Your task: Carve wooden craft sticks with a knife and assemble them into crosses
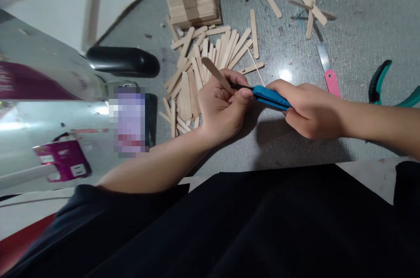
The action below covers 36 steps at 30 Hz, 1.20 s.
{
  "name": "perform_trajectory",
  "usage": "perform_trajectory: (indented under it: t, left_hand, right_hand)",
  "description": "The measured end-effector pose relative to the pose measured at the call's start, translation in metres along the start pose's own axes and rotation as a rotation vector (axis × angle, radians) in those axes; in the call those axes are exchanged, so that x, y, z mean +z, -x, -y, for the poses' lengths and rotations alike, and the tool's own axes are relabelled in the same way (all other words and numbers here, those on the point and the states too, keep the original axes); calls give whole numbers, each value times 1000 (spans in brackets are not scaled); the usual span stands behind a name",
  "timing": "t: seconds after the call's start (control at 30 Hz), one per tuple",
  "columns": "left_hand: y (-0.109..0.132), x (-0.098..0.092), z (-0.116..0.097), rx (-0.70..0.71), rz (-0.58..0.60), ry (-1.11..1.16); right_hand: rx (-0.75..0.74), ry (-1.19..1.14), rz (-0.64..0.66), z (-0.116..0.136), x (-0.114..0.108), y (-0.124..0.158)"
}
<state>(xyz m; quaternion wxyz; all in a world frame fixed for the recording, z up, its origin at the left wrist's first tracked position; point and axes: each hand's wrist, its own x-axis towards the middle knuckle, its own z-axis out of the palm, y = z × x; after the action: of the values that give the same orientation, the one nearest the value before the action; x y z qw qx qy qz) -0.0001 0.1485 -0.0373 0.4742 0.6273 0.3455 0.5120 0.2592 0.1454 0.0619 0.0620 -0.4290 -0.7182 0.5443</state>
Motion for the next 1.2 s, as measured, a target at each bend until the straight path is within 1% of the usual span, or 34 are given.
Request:
perform_trajectory:
  t: [0.07, 0.2, 0.37, 0.5, 0.6, 0.7, 0.77, 0.83, 0.93, 0.97, 1.03, 1.1, 1.2]
  left_hand:
    - [0, 0, -1, -6, 13, -17]
    - [0, 2, -2, -70, 5, -15]
    - [-1, 1, -1, -39, 12, -24]
    - [-2, -1, 1, -26, 40, -24]
    - [-3, 0, 1, -29, 34, 5]
    - [-5, 1, 0, -73, 16, 19]
    - [-6, 2, -1, -81, 26, 46]
    - [-6, 1, -2, -71, 45, 74]
    - [-5, -1, -1, -79, 63, 88]
    - [-4, -2, 0, -86, 67, 89]
    - [-4, -4, 1, -98, 86, 83]
    - [-5, -6, 1, -101, 122, 72]
    - [-7, -9, -1, -87, 181, 68]
  right_hand:
    - [-13, 29, -14, -2, 1, 0]
    - [-37, 62, -40, 1, 2, 2]
    - [-18, 15, -32, 5, 1, 2]
    - [14, -33, -11, 4, -2, 0]
    - [20, -125, 9, -1, -5, -2]
    - [21, -312, 81, -6, -7, -5]
    - [27, -406, 122, -8, -7, -7]
    - [30, -405, 97, -8, -7, -7]
    - [46, -287, -2, -8, -7, -7]
    - [61, -264, -6, -7, -8, -7]
    - [114, -299, 66, -4, -10, -7]
    - [174, -402, 168, 0, -11, -8]
    - [228, -515, 230, 8, -13, -9]
